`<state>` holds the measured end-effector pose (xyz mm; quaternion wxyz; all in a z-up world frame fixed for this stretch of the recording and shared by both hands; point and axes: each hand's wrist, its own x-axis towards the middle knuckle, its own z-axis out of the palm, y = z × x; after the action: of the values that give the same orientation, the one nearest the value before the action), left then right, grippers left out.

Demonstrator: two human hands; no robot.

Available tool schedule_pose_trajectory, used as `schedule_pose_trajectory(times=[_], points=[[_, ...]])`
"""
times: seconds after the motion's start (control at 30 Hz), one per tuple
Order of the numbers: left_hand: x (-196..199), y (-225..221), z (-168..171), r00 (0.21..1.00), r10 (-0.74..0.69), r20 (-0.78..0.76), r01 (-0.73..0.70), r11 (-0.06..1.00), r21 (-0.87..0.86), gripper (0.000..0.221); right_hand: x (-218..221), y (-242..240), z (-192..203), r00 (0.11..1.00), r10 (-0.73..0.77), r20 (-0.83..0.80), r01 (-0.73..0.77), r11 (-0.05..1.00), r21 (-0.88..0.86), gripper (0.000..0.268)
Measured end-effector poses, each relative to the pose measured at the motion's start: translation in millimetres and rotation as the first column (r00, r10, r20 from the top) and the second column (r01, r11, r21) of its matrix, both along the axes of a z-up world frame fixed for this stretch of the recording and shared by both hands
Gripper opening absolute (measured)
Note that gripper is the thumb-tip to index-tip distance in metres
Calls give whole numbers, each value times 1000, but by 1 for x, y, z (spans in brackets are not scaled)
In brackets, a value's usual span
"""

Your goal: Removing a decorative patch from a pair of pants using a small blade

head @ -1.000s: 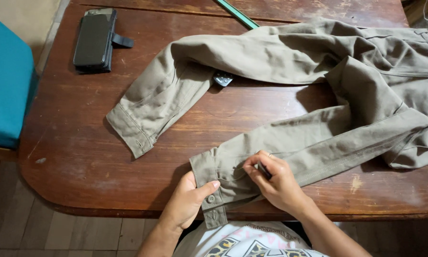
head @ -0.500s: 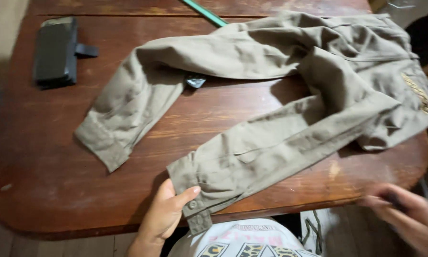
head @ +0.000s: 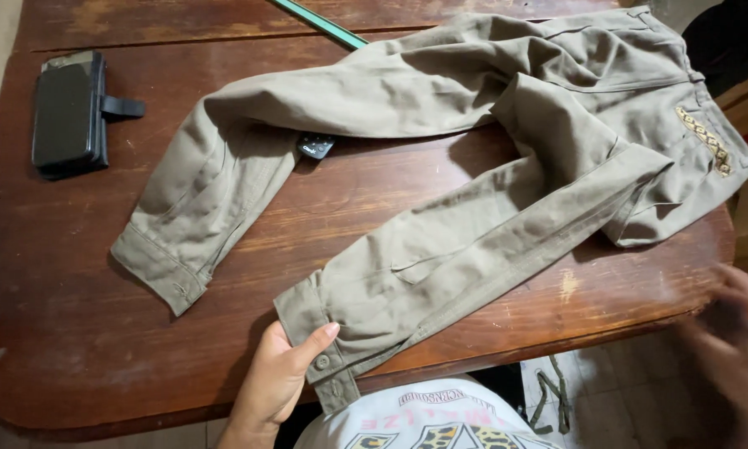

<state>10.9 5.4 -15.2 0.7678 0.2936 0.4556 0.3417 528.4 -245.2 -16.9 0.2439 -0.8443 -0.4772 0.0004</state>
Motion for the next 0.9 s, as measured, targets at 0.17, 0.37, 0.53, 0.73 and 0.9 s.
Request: schedule_pose_trajectory(times=[0.17,0.37,0.53,0.73,0.9], points=[[-1,-3,0,997,-7,-73,10,999,34,33,-191,146,48,974,207,-97,-211,977,-27,34],[-2,-4,-3,992,-32,-118,36,999,30,31,-261,223,34,876,383,-292,-459,849,-263,29],[-2,-4,-1,994,-33,-108,39,998,51,31,-262,233,9,871,469,-146,-488,788,-375,31],[-1,-5,1,997,-8,-74,10,1000,16,33,-244,215,49,743,379,-551,-494,866,-71,7],[-4,-7,-12,990,17,-139,-10,998,56,31,-156,132,54,783,259,-565,-318,948,-7,16]])
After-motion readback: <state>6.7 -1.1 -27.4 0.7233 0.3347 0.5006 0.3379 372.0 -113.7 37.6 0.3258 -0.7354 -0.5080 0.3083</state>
